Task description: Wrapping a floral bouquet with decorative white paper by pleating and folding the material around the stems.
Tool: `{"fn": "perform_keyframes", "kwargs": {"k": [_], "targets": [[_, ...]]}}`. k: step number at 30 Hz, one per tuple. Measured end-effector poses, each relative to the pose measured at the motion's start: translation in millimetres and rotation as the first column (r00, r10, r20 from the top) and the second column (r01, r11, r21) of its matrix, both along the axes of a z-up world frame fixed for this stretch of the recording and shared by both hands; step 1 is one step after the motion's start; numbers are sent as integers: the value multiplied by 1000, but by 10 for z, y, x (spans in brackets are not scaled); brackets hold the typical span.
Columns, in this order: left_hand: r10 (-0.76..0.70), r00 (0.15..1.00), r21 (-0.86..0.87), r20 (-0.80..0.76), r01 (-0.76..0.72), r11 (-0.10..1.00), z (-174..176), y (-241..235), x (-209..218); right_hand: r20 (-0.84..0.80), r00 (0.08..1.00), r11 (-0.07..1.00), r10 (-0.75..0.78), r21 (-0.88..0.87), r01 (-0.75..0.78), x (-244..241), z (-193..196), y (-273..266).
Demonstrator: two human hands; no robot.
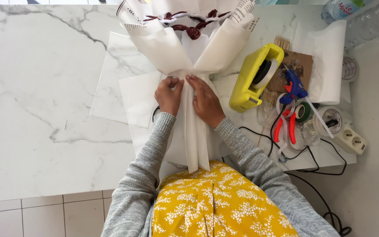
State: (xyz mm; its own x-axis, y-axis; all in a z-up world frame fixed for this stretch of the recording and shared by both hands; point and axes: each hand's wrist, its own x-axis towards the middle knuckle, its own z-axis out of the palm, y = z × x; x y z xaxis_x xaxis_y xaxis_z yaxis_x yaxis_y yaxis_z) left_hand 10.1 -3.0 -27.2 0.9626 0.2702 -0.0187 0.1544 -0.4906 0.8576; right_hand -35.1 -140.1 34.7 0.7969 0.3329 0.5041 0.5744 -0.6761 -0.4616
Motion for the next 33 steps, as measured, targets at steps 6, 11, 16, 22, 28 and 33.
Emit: {"fn": "perform_keyframes", "kwargs": {"k": [6,11,16,22,28,33], "targets": [[-15,995,-13,96,16,1000,76,-4,-45,-12,1000,999,-14,-30,14,-4,-76,-4],[35,995,-96,90,-26,995,132,-26,-77,15,1000,996,-19,-86,20,9,-75,-12],[47,996,-126,71,-37,991,330,-2,-96,77,997,988,-9,-156,21,35,-139,-36],[-71,989,-185,129,94,978,488,58,-176,50,999,989,-13,-143,20,4,-126,-27],[-43,982,-99,185,62,993,483,12,-157,52,998,986,-28,-161,36,26,-168,-37],[-9,988,-80,157,21,997,434,27,-147,39,998,980,-52,-189,58,8,-169,-17]]}}
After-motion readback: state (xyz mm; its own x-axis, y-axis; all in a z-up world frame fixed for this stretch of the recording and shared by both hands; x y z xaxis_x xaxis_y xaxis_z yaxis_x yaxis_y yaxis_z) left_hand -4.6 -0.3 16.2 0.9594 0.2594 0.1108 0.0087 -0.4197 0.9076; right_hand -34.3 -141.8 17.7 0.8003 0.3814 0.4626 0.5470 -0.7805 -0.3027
